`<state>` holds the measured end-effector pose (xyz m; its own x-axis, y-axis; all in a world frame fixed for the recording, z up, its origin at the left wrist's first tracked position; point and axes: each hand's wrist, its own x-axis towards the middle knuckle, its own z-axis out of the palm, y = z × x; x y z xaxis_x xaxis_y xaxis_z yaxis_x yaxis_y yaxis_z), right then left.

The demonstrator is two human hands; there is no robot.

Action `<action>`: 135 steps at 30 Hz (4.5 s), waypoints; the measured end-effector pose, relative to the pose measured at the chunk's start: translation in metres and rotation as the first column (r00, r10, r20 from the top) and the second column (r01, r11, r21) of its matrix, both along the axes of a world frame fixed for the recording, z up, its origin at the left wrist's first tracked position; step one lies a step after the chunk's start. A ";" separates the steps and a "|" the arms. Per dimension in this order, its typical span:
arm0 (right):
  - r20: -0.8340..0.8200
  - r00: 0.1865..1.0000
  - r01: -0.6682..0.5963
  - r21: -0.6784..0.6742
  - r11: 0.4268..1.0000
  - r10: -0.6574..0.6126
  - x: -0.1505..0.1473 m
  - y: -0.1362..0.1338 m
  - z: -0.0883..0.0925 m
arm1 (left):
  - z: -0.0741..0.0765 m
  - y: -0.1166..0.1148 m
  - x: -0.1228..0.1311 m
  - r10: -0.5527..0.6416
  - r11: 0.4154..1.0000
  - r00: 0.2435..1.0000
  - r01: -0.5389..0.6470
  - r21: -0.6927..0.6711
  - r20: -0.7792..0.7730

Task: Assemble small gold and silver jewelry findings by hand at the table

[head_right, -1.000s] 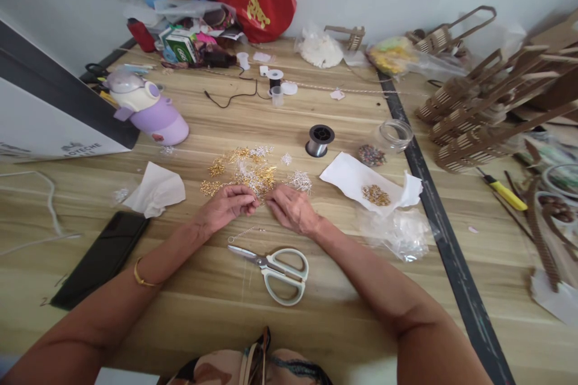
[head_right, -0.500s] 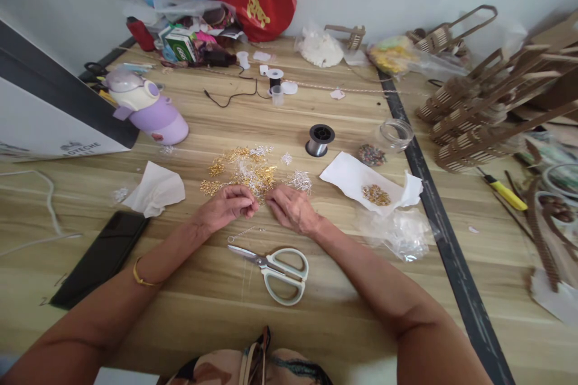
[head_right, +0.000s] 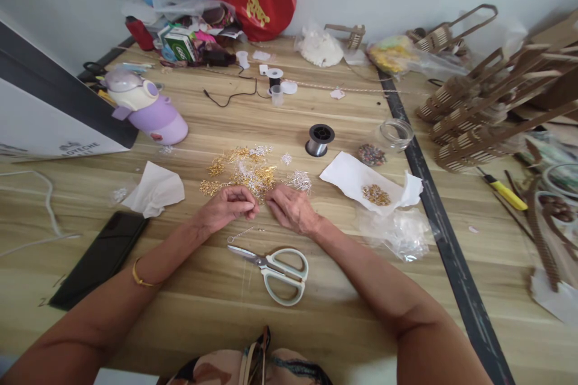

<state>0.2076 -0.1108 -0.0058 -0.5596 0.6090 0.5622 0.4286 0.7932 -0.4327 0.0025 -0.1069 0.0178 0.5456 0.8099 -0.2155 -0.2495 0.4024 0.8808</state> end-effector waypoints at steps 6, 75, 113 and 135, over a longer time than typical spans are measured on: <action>0.010 1.000 0.001 -0.002 1.000 -0.001 0.000 0.000 0.000 | -0.002 0.000 0.001 0.048 0.998 0.999 -0.048 -0.049 0.002; -0.043 0.999 0.034 -0.005 0.999 -0.034 -0.005 -0.008 -0.001 | -0.009 -0.007 0.014 0.259 0.940 0.914 -0.164 0.299 -0.313; -0.043 0.999 0.029 -0.008 1.000 -0.029 -0.003 -0.005 -0.004 | -0.013 -0.008 0.012 0.214 0.947 0.940 -0.132 0.293 -0.267; -0.053 0.998 0.021 -0.029 0.999 -0.023 -0.003 -0.006 -0.003 | -0.010 -0.007 0.012 0.253 0.945 0.923 -0.172 0.276 -0.290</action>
